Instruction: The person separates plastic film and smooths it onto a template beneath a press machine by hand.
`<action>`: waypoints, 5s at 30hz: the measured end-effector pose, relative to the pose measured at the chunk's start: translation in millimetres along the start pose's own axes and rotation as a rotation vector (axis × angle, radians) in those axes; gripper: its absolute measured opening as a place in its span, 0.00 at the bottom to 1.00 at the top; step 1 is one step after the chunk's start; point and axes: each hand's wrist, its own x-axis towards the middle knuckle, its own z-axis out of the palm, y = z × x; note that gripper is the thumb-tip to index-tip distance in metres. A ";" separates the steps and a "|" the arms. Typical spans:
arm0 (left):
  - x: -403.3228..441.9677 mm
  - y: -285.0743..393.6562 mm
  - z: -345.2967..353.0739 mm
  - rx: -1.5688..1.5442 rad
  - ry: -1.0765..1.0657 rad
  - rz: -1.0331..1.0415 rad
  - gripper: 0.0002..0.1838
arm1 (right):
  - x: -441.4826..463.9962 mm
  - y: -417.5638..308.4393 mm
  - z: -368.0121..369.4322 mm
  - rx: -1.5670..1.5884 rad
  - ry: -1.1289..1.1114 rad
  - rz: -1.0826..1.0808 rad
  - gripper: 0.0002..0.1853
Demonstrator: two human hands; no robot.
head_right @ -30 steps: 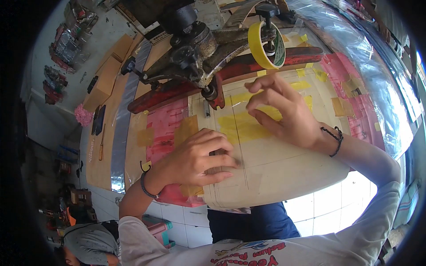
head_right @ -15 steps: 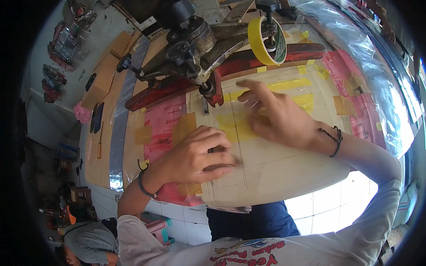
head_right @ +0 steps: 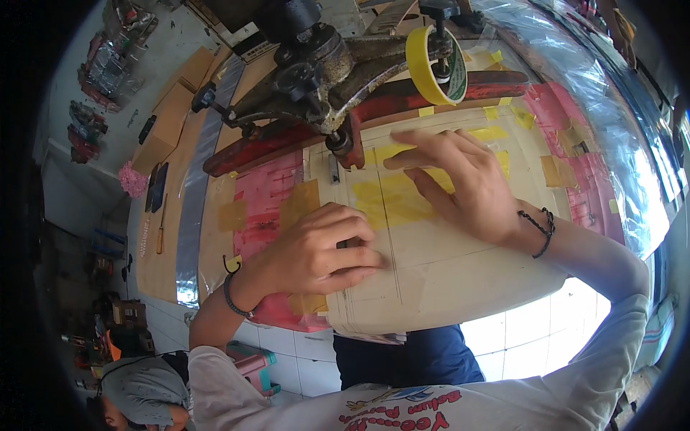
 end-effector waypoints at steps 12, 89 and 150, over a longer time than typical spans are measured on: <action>4.0 2.7 0.0 -0.003 0.066 0.035 0.06 | 6.1 -5.0 -0.8 -0.168 -0.280 0.075 0.24; 5.6 12.7 -9.1 0.015 -0.154 -0.024 0.44 | -8.1 -16.3 4.4 -0.395 -0.534 -0.003 0.35; 2.6 9.5 15.3 0.303 0.128 -0.176 0.33 | -3.0 -23.4 -5.5 -0.164 -0.650 -0.024 0.39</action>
